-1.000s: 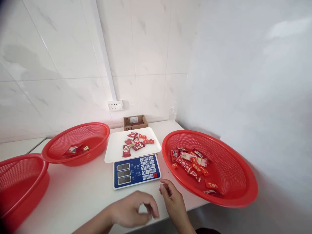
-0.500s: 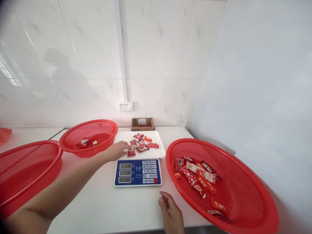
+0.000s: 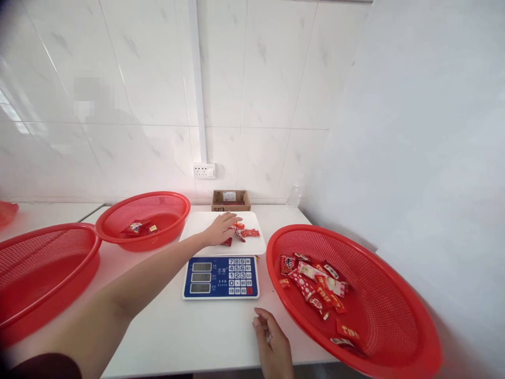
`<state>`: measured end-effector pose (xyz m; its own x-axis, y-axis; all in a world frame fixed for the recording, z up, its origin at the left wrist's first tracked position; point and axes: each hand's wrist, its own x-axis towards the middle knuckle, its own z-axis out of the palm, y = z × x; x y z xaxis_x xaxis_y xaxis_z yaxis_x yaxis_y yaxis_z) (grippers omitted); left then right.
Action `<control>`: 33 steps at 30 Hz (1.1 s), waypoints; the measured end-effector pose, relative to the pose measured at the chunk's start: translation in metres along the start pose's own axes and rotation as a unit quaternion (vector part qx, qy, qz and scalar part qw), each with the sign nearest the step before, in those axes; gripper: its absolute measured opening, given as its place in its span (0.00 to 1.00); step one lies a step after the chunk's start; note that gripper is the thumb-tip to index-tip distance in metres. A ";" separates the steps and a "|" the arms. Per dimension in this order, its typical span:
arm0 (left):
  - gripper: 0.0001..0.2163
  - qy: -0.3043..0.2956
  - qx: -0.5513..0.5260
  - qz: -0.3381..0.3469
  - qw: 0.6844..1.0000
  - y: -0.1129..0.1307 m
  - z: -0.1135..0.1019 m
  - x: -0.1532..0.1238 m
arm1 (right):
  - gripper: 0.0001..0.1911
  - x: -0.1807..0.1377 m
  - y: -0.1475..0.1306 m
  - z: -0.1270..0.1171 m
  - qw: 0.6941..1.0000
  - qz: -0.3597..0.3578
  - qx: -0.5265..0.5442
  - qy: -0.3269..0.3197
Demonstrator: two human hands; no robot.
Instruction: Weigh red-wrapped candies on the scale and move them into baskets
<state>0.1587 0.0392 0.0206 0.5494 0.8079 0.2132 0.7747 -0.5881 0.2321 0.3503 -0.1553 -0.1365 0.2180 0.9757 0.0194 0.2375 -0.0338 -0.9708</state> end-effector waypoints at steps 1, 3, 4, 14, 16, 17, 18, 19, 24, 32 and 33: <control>0.20 -0.019 -0.008 0.003 1.000 -0.002 0.000 0.007 | 0.22 0.000 0.000 0.000 1.000 -0.005 -0.003 0.005; 0.19 -0.054 -0.021 0.009 0.998 -0.004 -0.001 0.019 | 0.21 0.000 -0.002 -0.001 1.000 -0.013 -0.011 0.016; 0.20 -0.065 -0.026 0.010 0.997 -0.004 0.000 0.025 | 0.21 0.000 -0.003 -0.001 1.000 -0.015 -0.015 0.019; 0.27 -0.129 0.006 0.040 0.991 0.011 0.029 0.035 | 0.23 -0.003 -0.007 -0.002 0.998 -0.011 -0.060 0.009; 0.24 -0.128 0.011 0.038 0.991 0.007 0.027 0.031 | 0.23 -0.003 -0.009 -0.002 0.997 -0.007 -0.071 0.008; 0.24 -0.124 0.013 0.035 0.992 0.004 0.025 0.030 | 0.23 -0.004 -0.009 -0.003 0.997 -0.007 -0.076 0.008; 0.24 -0.118 0.015 0.029 0.992 0.001 0.023 0.028 | 0.23 -0.004 -0.010 -0.003 0.997 -0.008 -0.081 0.007; 0.25 -0.111 0.017 0.020 0.994 -0.003 0.020 0.026 | 0.23 -0.004 -0.011 -0.003 0.996 -0.009 -0.085 0.006; 0.33 -0.080 0.023 -0.058 0.995 -0.020 0.015 0.019 | 0.23 -0.006 -0.013 -0.004 0.996 -0.011 -0.091 0.003; 0.26 -0.033 0.012 -0.071 0.997 -0.027 0.009 0.007 | 0.25 -0.006 -0.007 -0.005 0.996 0.019 -0.091 -0.010; 0.26 -0.021 0.010 -0.075 0.997 -0.028 0.004 0.001 | 0.25 -0.006 -0.006 -0.005 0.996 0.018 -0.088 -0.008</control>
<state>0.1388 0.0567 0.0104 0.4391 0.8878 0.1380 0.8548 -0.4601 0.2401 0.3519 -0.1619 -0.1296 0.2150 0.9764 -0.0195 0.3917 -0.1045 -0.9141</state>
